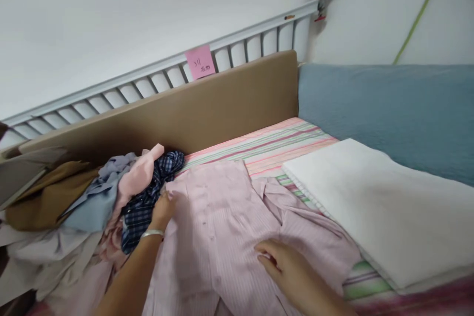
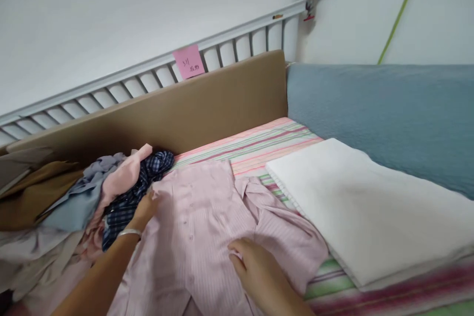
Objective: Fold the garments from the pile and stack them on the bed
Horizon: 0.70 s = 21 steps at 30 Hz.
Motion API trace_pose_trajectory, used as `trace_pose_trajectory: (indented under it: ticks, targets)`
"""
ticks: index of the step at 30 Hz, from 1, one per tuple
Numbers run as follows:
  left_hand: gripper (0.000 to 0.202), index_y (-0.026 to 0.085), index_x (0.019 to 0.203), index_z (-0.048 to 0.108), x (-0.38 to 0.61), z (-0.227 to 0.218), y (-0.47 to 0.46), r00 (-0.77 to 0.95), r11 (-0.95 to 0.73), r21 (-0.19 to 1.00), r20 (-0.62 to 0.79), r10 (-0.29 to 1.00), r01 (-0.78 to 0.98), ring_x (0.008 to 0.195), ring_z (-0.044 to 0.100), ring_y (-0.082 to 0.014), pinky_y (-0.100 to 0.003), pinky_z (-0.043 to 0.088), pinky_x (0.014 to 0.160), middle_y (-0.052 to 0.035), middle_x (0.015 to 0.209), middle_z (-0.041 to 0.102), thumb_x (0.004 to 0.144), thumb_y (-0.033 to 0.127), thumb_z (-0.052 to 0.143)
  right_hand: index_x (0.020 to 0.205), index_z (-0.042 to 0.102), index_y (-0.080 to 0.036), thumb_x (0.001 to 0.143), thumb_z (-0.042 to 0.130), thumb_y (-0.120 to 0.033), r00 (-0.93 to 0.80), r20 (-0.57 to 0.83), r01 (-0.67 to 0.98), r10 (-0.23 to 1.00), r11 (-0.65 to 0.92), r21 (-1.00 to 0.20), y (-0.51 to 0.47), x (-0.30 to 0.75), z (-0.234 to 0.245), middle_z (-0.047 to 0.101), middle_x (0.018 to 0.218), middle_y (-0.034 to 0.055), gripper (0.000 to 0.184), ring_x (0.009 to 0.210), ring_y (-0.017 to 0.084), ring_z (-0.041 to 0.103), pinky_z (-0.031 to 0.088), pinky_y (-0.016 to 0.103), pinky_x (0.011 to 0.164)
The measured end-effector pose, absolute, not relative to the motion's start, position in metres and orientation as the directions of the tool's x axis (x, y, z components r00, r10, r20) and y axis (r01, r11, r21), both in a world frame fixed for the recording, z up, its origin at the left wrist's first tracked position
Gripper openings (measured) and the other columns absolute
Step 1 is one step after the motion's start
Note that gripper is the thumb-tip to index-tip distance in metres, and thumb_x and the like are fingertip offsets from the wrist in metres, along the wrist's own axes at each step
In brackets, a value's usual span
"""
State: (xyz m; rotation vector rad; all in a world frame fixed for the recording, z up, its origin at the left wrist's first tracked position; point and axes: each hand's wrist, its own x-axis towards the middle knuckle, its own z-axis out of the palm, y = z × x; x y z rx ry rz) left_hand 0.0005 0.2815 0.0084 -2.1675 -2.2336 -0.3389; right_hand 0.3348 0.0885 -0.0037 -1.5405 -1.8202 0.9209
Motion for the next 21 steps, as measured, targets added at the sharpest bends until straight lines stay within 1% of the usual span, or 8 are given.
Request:
trace_pose_trajectory:
  ticks: [3,6,8,11,15,18,20,21]
  targets:
    - [0.043,0.005,0.123,0.048,0.032,0.004,0.278,0.035,-0.055,0.123,0.164,0.986,0.991,0.121,0.049,-0.0281,-0.045,0.038,0.102,-0.0211,0.127,0.054,0.089,0.029,0.041,0.099,0.067,-0.022,0.086,0.042,-0.025,-0.102,0.071,0.599,0.992,0.118,-0.792,0.093,0.352,0.001,0.069,0.094,0.0052,0.028,0.087,0.019,0.063,0.047,0.030,0.079]
    - [0.044,0.017,0.131,0.046,0.090,-0.011,0.255,0.215,-0.232,0.125,0.135,0.967,0.965,0.132,0.037,-0.0241,-0.039,0.033,0.108,-0.0107,0.142,0.044,0.089,0.031,0.039,0.101,0.066,-0.020,0.086,0.042,-0.023,0.071,0.257,0.687,0.964,0.140,-0.713,0.107,0.380,0.005,0.066,0.104,0.0084,0.029,0.100,0.021,0.060,0.045,0.035,0.089]
    - [0.046,0.022,0.134,0.043,0.128,-0.021,0.234,0.297,-0.311,0.132,0.118,0.948,0.941,0.135,0.032,-0.0236,-0.041,0.032,0.109,-0.0068,0.144,0.041,0.091,0.035,0.035,0.106,0.066,-0.017,0.085,0.043,-0.020,0.192,0.333,0.767,0.923,0.070,-0.637,0.117,0.399,0.006,0.061,0.118,0.0117,0.031,0.112,0.024,0.054,0.042,0.039,0.097]
    - [0.048,0.026,0.137,0.040,0.168,-0.033,0.209,0.350,-0.360,0.117,0.093,0.932,0.926,0.137,0.028,-0.0273,-0.053,0.031,0.107,-0.0061,0.147,0.037,0.092,0.040,0.030,0.116,0.061,-0.013,0.086,0.044,-0.019,0.278,0.305,0.830,0.911,-0.068,-0.554,0.127,0.414,0.002,0.051,0.132,0.0154,0.035,0.121,0.026,0.047,0.038,0.040,0.101]
    - [0.047,0.027,0.138,0.037,0.186,-0.043,0.195,0.350,-0.353,0.008,0.108,0.931,0.936,0.140,0.021,-0.0286,-0.058,0.024,0.109,-0.0058,0.151,0.027,0.092,0.038,0.030,0.130,0.049,-0.012,0.087,0.047,-0.025,0.304,0.200,0.842,0.932,-0.165,-0.513,0.133,0.406,-0.011,0.059,0.119,0.0156,0.044,0.107,0.025,0.056,0.044,0.034,0.085]
    - [0.048,0.028,0.139,0.035,0.187,-0.044,0.194,0.346,-0.345,-0.037,0.094,0.933,0.938,0.140,0.021,-0.0277,-0.055,0.024,0.110,-0.0048,0.151,0.025,0.093,0.038,0.030,0.109,0.062,-0.016,0.083,0.050,-0.023,0.334,0.101,0.825,0.937,-0.240,-0.511,0.133,0.400,-0.016,0.066,0.096,0.0112,0.030,0.083,0.023,0.061,0.042,0.031,0.069]
    - [0.048,0.028,0.140,0.034,0.187,-0.043,0.195,0.339,-0.336,-0.049,0.079,0.937,0.941,0.140,0.022,-0.0271,-0.055,0.025,0.110,-0.0037,0.151,0.026,0.093,0.038,0.030,0.080,0.065,-0.017,0.083,0.048,-0.025,0.361,0.068,0.746,0.930,-0.244,-0.620,0.132,0.405,-0.012,0.065,0.077,0.0062,0.019,0.071,0.020,0.059,0.038,0.029,0.062]
    - [0.048,0.028,0.140,0.034,0.187,-0.042,0.195,0.333,-0.330,-0.054,0.077,0.940,0.943,0.140,0.022,-0.0269,-0.054,0.025,0.110,-0.0034,0.151,0.026,0.093,0.038,0.031,0.070,0.062,-0.018,0.083,0.048,-0.028,0.380,0.071,0.669,0.922,-0.221,-0.709,0.131,0.409,-0.008,0.061,0.068,0.0036,0.022,0.065,0.018,0.056,0.035,0.027,0.060]
